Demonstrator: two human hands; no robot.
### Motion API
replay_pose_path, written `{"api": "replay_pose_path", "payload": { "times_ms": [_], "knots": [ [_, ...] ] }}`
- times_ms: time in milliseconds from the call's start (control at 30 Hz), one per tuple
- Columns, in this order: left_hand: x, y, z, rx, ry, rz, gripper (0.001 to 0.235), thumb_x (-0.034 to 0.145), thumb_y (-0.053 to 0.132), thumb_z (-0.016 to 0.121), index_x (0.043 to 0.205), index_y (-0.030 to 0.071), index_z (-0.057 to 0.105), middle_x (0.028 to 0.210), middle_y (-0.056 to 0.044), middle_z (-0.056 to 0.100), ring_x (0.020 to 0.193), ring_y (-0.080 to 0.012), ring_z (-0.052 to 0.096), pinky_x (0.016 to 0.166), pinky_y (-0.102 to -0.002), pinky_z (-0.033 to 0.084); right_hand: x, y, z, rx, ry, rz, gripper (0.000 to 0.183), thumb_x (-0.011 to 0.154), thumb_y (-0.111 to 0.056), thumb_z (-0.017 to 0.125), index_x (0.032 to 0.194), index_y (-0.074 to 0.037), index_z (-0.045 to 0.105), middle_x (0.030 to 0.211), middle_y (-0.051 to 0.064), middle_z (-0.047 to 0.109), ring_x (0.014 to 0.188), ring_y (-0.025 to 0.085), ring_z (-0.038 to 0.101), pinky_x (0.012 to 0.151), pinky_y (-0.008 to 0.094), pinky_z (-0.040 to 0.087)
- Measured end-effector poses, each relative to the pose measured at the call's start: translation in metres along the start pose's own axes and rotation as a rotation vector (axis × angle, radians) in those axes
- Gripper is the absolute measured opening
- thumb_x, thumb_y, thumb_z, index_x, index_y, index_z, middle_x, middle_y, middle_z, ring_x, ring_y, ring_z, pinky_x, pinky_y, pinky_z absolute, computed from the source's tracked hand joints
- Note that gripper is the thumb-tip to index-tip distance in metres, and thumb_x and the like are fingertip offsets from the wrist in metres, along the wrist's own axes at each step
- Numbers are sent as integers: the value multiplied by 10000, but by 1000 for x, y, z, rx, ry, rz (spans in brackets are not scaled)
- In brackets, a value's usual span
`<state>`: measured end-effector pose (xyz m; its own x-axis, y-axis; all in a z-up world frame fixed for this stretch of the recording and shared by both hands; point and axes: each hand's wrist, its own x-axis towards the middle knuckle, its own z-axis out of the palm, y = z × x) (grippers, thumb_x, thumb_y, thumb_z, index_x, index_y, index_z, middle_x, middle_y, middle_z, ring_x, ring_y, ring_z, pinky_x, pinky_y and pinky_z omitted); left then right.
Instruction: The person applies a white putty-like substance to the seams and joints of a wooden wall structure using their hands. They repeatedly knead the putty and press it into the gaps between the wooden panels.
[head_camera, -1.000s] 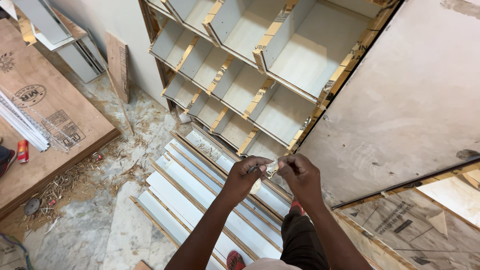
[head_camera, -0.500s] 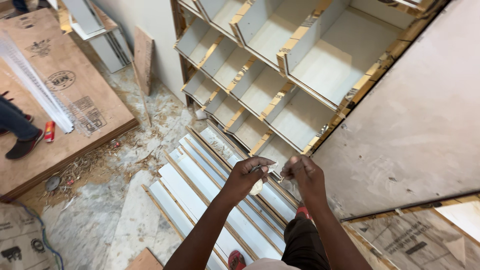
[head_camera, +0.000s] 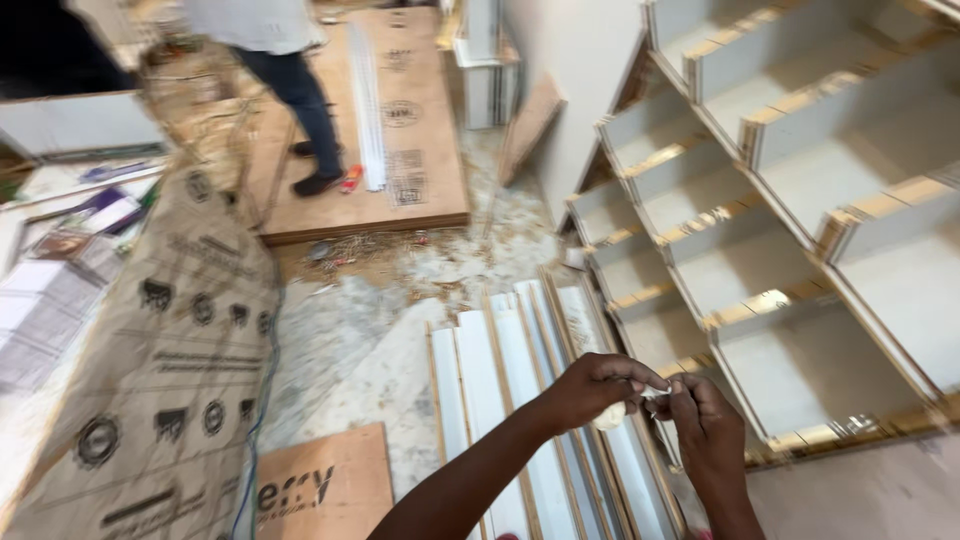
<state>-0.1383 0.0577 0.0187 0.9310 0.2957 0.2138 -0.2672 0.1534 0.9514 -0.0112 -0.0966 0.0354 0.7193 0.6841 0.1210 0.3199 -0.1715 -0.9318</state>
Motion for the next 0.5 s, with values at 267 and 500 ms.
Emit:
{"api": "replay_pose_path", "payload": {
  "times_ms": [267,500],
  "knots": [
    [-33,31,-27,345,310,0,169,1028,203,670,1089,46,688,969,-51,711,915,-126,686,824,-315,569,6,-48,50,-219,-38,-492,303,841,-97,736,1134,-36,694,1058,108,733,825,160,730,692,297,583],
    [-49,57,-27,767,412,-119,185,976,274,716,1035,100,705,921,-73,734,851,-234,714,737,-392,544,21,-29,74,-294,-65,-392,120,878,-135,753,968,-58,735,980,56,758,816,135,747,705,295,606]
  ]
}}
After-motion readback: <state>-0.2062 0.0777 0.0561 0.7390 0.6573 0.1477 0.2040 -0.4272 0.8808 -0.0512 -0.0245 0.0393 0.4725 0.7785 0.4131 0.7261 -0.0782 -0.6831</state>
